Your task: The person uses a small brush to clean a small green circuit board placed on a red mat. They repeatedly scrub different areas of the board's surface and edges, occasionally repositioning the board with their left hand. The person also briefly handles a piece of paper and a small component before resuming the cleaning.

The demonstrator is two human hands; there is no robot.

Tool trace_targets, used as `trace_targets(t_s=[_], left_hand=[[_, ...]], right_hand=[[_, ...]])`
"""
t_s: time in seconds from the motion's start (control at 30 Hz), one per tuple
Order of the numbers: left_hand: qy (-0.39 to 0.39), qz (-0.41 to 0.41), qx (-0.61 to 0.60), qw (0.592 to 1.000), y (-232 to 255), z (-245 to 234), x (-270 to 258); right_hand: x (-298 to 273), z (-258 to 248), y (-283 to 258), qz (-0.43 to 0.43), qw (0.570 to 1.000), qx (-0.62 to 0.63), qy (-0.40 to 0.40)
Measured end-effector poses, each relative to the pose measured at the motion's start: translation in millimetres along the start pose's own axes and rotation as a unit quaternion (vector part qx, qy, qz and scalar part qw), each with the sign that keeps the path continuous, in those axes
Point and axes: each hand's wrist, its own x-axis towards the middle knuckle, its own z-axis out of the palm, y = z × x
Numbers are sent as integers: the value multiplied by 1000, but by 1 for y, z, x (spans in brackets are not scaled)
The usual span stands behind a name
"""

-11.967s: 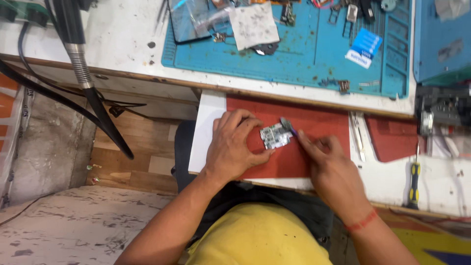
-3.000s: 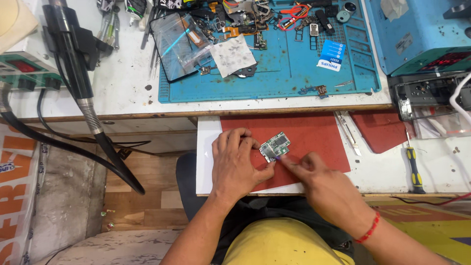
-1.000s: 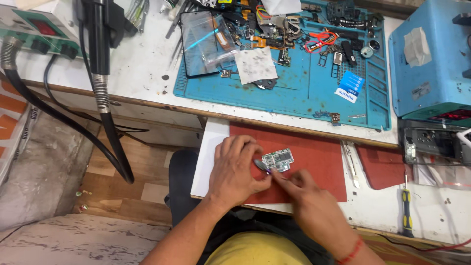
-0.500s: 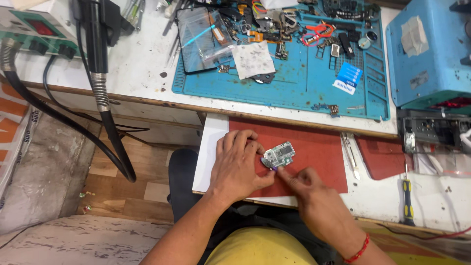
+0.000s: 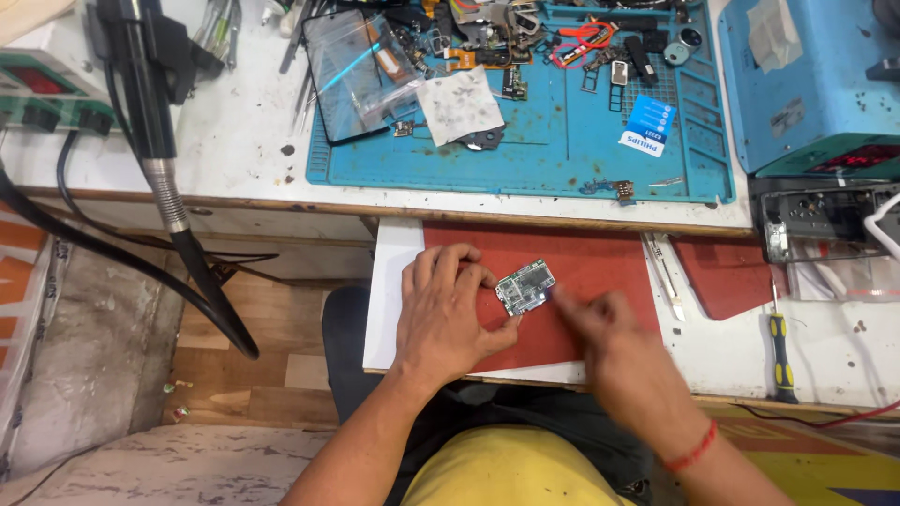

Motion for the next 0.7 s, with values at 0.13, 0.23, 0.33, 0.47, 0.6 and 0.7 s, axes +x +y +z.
trace_targets(t_s=[0.13,0.23,0.33,0.47,0.6,0.7], left_hand=[[-1,0,-5,1000,0,1,0],[-4,-1,-4,1000,0,1,2],[-14,-15,-6,1000,0,1,4],[-5,-5,-3,1000,0,1,2],[-4,-6,-8,1000,0,2,0],[2,-5,-3,1000,-1,3,3]], right_hand=[[5,0,-4,19,998,-45,-32],[4,2,-5,14,998,-51,-39],[9,2,-3,-25,999,-44,-3],[11,3,-5,-12,999,-48,-12],[2,3,-12,-30,995,-47,-82],[10,-1,-7,-11,999,-33,-6]])
